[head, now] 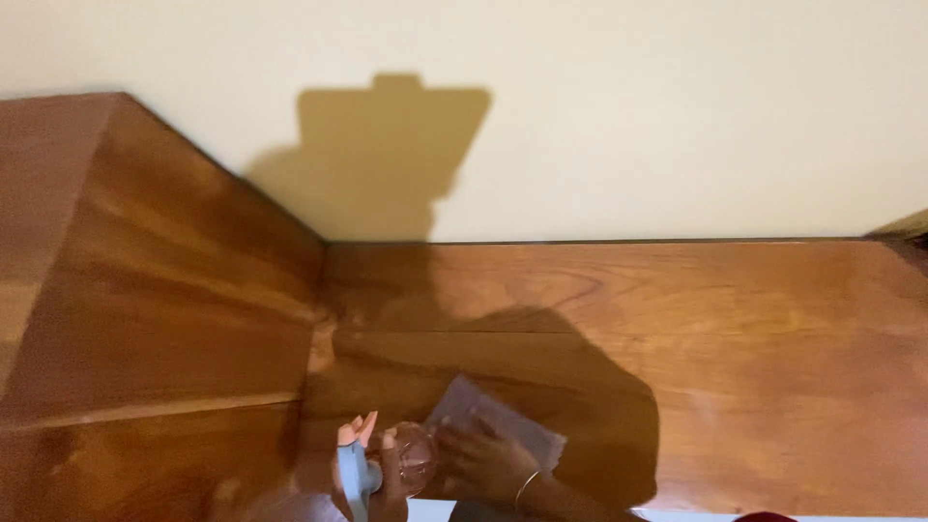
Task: Cleaning a wooden dresser using a cleaning spray and a cloth.
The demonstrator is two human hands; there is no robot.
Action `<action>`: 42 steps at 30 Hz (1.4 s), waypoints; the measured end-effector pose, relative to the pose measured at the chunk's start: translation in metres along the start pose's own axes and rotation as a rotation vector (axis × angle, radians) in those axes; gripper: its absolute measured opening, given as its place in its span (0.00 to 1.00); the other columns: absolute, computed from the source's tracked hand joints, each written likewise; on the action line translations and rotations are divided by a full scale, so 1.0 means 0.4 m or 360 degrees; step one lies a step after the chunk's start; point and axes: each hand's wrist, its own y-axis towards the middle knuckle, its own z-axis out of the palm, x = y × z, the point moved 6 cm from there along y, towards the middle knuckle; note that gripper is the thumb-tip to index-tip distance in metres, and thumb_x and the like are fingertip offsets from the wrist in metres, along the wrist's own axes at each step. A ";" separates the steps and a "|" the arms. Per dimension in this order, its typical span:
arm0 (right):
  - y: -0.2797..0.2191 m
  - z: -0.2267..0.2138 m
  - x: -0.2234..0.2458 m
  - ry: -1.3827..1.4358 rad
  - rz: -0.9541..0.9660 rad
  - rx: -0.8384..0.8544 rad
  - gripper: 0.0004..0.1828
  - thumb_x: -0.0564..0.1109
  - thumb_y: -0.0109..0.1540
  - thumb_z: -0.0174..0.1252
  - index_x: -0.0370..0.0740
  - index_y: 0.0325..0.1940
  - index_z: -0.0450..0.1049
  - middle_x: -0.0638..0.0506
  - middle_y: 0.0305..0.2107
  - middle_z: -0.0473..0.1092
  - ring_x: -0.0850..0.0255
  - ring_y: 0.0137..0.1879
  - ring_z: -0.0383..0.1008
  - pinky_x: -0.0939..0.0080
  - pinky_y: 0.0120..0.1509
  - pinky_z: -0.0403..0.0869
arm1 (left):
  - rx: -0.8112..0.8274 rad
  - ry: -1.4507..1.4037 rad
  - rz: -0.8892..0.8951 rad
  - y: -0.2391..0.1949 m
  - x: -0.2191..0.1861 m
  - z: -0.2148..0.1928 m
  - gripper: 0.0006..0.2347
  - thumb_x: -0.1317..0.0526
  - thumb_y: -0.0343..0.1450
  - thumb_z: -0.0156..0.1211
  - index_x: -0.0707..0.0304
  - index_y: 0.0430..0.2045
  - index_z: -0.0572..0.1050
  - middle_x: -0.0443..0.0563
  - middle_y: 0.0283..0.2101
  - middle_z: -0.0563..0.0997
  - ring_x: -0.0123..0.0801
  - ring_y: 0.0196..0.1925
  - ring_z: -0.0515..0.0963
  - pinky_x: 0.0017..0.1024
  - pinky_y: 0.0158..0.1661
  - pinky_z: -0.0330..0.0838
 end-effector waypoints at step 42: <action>-0.596 -0.406 -0.749 -0.0324 0.1646 -0.0102 0.35 0.63 0.64 0.29 0.57 0.76 0.49 0.53 0.77 0.42 0.56 0.80 0.42 0.29 0.76 0.37 | 0.0614 -0.0071 0.0497 -0.395 -0.280 0.540 0.16 0.65 0.69 0.62 0.65 0.51 0.76 0.50 0.43 0.84 0.37 0.42 0.80 0.32 0.46 0.73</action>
